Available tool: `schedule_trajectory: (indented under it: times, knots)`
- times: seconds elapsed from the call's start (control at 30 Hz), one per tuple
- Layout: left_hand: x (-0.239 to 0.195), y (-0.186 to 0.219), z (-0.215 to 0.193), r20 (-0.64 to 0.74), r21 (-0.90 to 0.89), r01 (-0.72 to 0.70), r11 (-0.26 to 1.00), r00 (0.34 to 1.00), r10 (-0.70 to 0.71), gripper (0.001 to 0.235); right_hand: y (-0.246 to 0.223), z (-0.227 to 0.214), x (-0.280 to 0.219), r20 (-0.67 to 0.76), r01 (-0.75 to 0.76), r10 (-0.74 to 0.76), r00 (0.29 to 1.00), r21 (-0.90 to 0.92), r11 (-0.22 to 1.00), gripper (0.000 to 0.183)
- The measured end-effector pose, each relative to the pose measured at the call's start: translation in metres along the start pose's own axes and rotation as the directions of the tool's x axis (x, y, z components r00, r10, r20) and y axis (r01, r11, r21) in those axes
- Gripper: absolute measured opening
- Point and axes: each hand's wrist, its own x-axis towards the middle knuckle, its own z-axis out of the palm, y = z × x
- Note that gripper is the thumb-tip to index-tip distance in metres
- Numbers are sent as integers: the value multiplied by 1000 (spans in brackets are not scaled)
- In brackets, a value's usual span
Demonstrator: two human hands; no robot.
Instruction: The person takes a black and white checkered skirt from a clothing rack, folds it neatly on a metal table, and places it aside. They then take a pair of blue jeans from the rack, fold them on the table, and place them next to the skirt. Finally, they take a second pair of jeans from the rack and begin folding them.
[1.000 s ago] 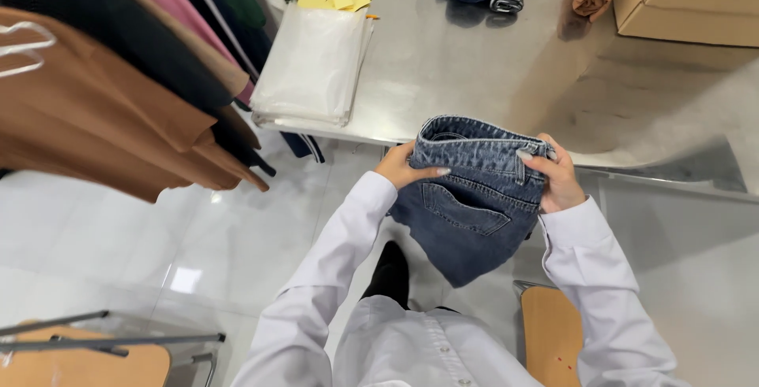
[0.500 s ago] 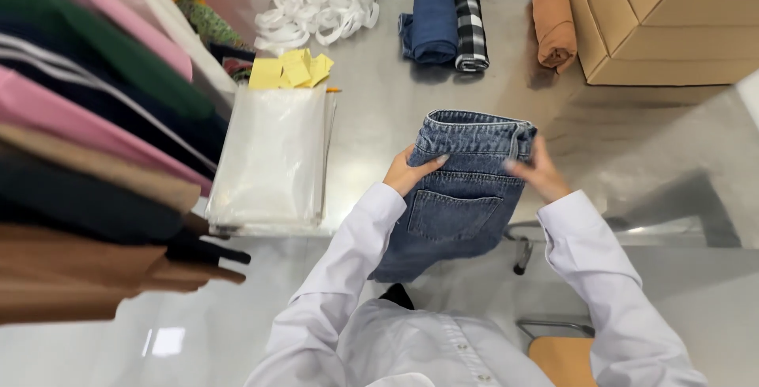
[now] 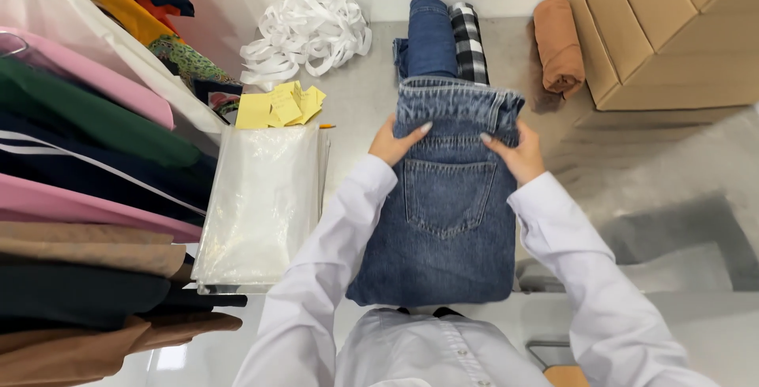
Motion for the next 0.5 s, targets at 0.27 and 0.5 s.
schedule_trajectory:
  times: [0.27, 0.5]
  knots:
    - [56, 19, -28, -35, 56, -130, 990, 991, 132, 74, 9, 30, 82, -29, 32, -30, 999, 69, 997, 44]
    - [100, -62, -29, 82, -99, -68, 993, 994, 77, 76, 53, 40, 98, 103, -109, 89, 991, 210, 972, 56]
